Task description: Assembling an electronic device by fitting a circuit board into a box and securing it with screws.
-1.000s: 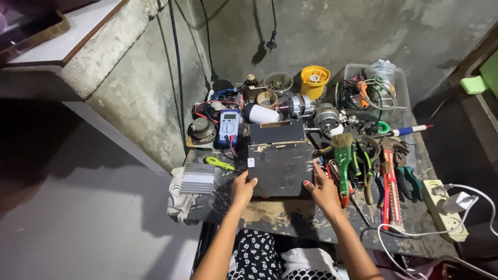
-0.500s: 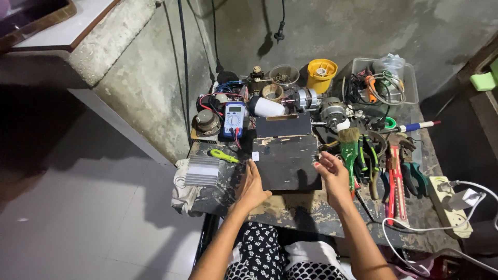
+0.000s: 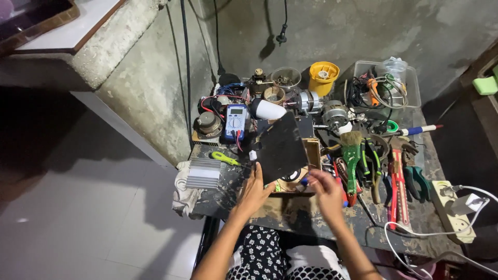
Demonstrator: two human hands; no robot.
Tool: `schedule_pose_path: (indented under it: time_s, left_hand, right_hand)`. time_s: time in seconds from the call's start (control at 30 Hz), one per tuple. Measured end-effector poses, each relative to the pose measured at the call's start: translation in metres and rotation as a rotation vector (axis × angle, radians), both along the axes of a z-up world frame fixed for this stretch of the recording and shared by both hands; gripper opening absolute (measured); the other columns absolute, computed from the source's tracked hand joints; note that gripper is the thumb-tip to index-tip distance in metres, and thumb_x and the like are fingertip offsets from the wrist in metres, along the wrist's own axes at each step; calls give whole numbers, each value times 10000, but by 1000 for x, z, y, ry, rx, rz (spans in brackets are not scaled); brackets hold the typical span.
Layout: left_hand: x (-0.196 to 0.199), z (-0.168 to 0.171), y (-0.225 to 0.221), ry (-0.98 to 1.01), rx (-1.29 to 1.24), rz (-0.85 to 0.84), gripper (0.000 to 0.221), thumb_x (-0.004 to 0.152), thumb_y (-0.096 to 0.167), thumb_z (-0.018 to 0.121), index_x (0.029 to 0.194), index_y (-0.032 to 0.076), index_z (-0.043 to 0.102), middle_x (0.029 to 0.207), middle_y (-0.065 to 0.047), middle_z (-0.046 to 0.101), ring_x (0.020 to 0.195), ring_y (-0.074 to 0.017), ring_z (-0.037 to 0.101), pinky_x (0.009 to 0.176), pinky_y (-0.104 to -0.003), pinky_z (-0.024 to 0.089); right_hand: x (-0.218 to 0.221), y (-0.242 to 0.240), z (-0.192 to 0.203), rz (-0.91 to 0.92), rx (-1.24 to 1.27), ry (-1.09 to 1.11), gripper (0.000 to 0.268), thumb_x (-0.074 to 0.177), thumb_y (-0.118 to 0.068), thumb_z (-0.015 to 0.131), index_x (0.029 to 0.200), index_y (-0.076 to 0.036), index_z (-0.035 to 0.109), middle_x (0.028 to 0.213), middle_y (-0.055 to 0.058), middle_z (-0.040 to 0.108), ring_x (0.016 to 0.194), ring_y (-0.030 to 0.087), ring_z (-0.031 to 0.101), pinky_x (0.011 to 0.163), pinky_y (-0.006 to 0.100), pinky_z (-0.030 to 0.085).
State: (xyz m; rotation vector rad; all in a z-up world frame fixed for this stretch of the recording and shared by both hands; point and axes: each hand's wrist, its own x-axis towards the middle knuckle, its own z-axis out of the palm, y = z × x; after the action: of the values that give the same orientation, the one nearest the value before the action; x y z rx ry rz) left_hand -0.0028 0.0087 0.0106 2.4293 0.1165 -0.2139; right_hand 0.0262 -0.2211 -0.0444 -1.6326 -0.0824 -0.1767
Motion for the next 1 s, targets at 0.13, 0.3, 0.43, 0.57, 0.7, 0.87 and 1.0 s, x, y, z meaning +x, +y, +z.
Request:
schedule_pose_path:
  time_s: [0.13,0.3,0.43,0.57,0.7,0.87,1.0]
  left_hand:
    - [3,-6,8,-9,-43,-27,847,963,386,517,1600,-57,178,1589,-345,318,1364,-524,474,1003,-637,492]
    - [4,-11,12,-56,-173,-25,825,959,343,495,1598,-73,180,1552,-378,346,1388,-526,441,1070,-615,459]
    - [3,-3,10,-47,-155,-7,814,984,383,509,1592,-61,200,1541,-364,376,1407,-484,443,1128,-572,426]
    - [-1,-1,10,-73,-201,-23,836,990,400,503,1602,-70,181,1523,-399,367,1380,-519,454,1066,-585,468]
    - [-9,11,7,-95,-186,-33,831,996,386,512,1589,-96,183,1486,-431,381,1350,-553,468,1030,-619,482]
    - [-7,-2,5,-82,-84,-17,838,954,368,547,1589,-66,214,1480,-401,418,1316,-536,519,997,-614,506]
    - [-8,2,-7,-45,68,4,867,938,420,566,1610,-1,215,1543,-335,383,1300,-505,544,975,-600,527]
  right_hand:
    - [-2,33,-53,96,-631,-326,286,770,-79,801,1003,-245,811,836,-21,751,843,191,730,793,293,580]
    - [22,72,-96,325,-960,-290,134,813,-179,701,919,-245,748,913,-14,656,869,229,688,778,331,602]
    - [50,73,-64,374,-1088,-119,115,765,-156,683,774,-263,725,875,-41,703,830,235,744,754,403,622]
    - [76,68,-49,243,-1092,141,133,793,-164,676,869,-195,780,1008,48,721,894,379,755,795,485,646]
    - [82,63,-36,-10,-914,231,138,843,-170,730,893,-45,699,933,201,731,915,450,747,799,573,616]
    - [105,43,-71,-87,-817,258,171,812,-149,777,975,-101,758,960,161,751,971,433,738,816,535,618]
    - [44,47,44,-100,-503,387,264,863,-149,660,1071,-169,820,1010,199,783,1045,414,718,839,543,577]
